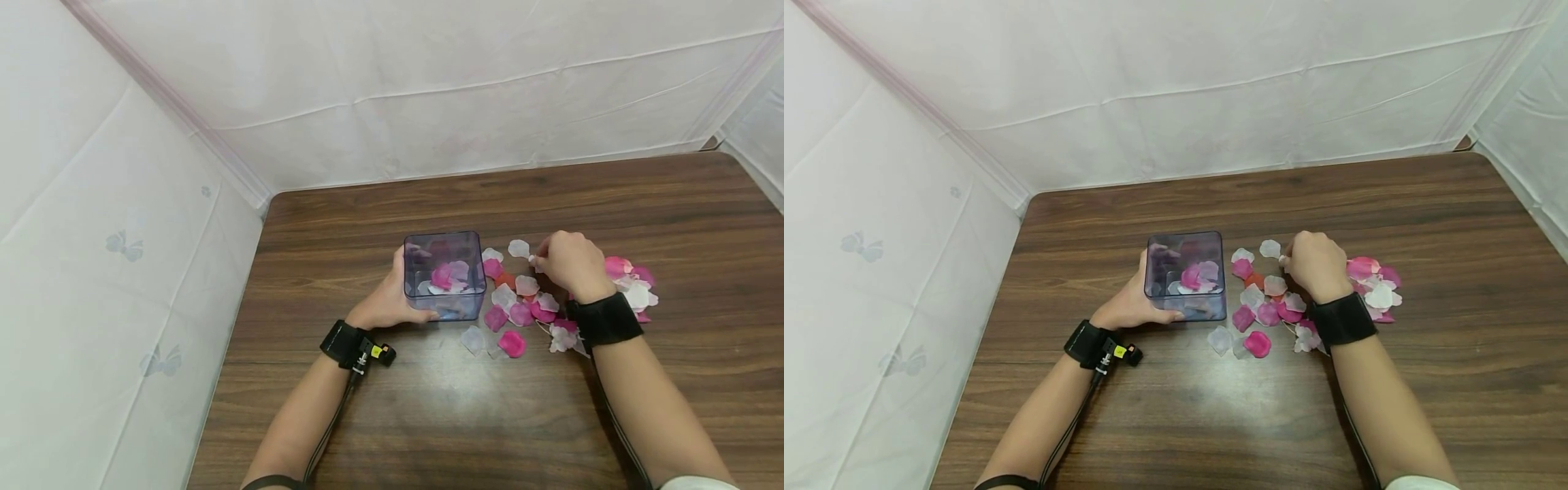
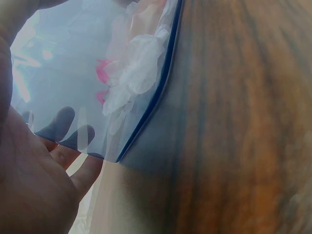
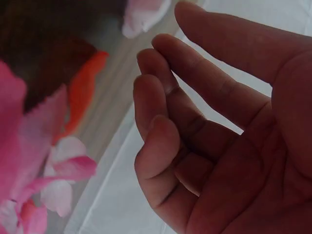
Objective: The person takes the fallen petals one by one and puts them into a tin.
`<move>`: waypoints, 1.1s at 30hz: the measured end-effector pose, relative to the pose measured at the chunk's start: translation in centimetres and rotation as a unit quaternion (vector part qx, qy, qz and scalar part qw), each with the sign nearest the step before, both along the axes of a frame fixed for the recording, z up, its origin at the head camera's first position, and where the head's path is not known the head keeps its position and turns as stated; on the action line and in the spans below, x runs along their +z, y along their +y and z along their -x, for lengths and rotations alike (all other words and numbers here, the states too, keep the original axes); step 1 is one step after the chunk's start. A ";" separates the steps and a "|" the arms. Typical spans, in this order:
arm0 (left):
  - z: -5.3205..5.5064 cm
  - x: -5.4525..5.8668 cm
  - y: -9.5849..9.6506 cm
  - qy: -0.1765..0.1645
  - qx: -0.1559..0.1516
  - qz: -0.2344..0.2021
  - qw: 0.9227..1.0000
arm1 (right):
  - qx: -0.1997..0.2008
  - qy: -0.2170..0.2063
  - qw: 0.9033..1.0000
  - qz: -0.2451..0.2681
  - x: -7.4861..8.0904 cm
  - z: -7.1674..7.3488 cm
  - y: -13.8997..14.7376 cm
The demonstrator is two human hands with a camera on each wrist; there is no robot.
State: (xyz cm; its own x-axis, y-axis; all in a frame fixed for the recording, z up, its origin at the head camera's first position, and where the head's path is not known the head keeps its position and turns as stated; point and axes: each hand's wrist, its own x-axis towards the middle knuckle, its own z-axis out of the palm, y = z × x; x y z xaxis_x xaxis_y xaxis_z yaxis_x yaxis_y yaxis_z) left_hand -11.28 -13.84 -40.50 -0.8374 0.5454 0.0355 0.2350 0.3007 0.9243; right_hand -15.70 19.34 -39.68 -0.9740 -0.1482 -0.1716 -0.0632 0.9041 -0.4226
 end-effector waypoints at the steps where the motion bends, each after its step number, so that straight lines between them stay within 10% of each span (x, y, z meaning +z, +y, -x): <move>1: 0.0 0.0 0.0 0.000 0.001 0.001 1.000 | 0.000 -0.001 1.000 -0.001 -0.2 0.0 -0.1; 15: 0.1 -0.2 0.0 0.002 0.000 0.002 1.000 | -0.008 0.026 1.000 -0.010 -0.7 0.0 -0.5; 23: 1.3 -3.3 -0.5 0.018 0.011 0.015 1.000 | -0.029 0.075 0.997 0.007 1.0 -0.6 -0.5; 33: 1.1 -3.1 -0.5 0.026 0.012 0.019 0.999 | -0.031 0.175 0.983 0.052 3.5 -2.4 -1.8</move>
